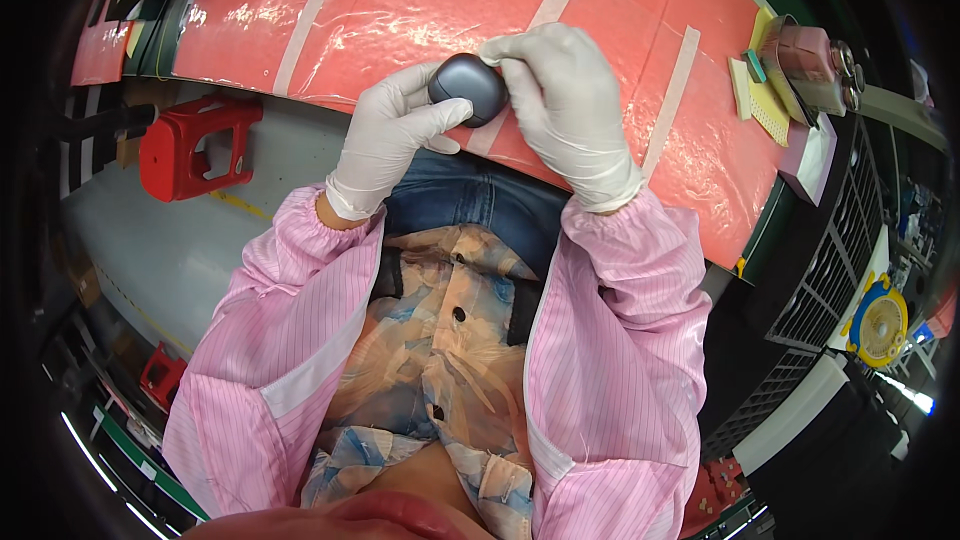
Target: Cleaning and inspecting wireless earbud charging cases at a production station.
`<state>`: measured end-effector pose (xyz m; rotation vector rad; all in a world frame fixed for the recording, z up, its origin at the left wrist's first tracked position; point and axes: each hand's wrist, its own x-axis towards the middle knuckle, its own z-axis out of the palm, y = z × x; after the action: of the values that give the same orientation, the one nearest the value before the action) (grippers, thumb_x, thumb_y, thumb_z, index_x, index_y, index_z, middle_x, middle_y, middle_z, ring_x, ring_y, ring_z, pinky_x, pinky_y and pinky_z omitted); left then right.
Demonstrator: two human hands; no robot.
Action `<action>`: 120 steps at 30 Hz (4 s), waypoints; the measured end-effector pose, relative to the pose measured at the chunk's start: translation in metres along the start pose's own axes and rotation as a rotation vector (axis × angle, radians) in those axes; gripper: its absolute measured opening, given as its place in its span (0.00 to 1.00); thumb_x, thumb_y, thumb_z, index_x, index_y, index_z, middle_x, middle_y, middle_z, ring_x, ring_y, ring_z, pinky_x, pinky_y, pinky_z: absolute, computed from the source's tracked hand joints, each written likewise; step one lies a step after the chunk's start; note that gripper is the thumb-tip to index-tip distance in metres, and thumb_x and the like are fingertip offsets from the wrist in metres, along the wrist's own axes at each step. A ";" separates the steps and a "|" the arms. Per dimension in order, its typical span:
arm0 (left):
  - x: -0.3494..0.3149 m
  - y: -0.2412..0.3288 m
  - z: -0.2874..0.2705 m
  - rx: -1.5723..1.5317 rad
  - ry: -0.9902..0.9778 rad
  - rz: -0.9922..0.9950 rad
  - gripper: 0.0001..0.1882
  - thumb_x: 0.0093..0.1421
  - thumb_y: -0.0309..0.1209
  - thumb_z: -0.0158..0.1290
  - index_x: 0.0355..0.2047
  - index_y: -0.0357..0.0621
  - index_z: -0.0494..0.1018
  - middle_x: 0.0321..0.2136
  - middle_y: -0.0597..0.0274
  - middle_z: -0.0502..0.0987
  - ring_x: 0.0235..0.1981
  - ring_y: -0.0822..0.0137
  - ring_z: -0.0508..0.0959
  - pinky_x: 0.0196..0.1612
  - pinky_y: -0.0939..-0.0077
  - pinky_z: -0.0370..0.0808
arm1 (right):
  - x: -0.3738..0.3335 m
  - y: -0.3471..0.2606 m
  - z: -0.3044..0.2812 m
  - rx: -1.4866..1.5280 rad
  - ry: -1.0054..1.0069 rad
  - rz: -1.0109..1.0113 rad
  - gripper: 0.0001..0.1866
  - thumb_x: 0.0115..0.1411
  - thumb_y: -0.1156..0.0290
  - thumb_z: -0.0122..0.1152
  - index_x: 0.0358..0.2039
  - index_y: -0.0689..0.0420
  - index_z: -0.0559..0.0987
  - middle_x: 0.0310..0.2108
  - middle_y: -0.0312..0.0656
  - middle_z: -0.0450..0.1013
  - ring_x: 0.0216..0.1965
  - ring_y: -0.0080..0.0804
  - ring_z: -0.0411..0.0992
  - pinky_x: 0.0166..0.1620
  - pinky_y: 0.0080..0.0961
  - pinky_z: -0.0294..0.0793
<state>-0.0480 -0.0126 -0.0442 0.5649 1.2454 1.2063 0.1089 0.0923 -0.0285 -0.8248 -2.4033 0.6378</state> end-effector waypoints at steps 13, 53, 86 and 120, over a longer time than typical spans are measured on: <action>-0.012 0.026 0.033 -0.178 -0.201 0.088 0.26 0.54 0.22 0.61 0.52 0.32 0.67 0.40 0.58 0.77 0.36 0.73 0.78 0.34 0.81 0.77 | -0.090 0.143 -0.172 -0.618 0.537 0.377 0.21 0.59 0.71 0.56 0.52 0.63 0.72 0.50 0.49 0.72 0.53 0.43 0.70 0.57 0.33 0.65; 0.034 -0.009 0.068 -0.085 -0.350 0.048 0.19 0.60 0.24 0.48 0.51 0.33 0.66 0.41 0.57 0.76 0.40 0.67 0.78 0.42 0.74 0.77 | -0.155 0.093 -0.178 0.301 0.647 0.730 0.06 0.60 0.74 0.60 0.38 0.60 0.78 0.29 0.29 0.71 0.29 0.14 0.66 0.36 0.12 0.66; 0.030 -0.003 0.078 -0.037 -0.310 0.074 0.26 0.60 0.26 0.51 0.58 0.35 0.62 0.45 0.57 0.74 0.42 0.69 0.77 0.41 0.76 0.78 | -0.123 0.165 -0.144 0.276 1.068 0.786 0.13 0.62 0.69 0.59 0.35 0.69 0.77 0.27 0.41 0.78 0.27 0.22 0.75 0.34 0.19 0.72; 0.039 -0.003 0.073 -0.003 -0.377 0.010 0.25 0.60 0.23 0.50 0.58 0.36 0.63 0.45 0.59 0.73 0.39 0.71 0.77 0.39 0.79 0.78 | -0.126 0.173 -0.136 0.309 1.133 0.594 0.12 0.63 0.73 0.58 0.41 0.69 0.74 0.30 0.43 0.77 0.26 0.23 0.75 0.30 0.16 0.76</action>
<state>0.0147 0.0405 -0.0409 0.7585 0.9211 1.0503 0.3489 0.1663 -0.0652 -1.3001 -1.0175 0.5095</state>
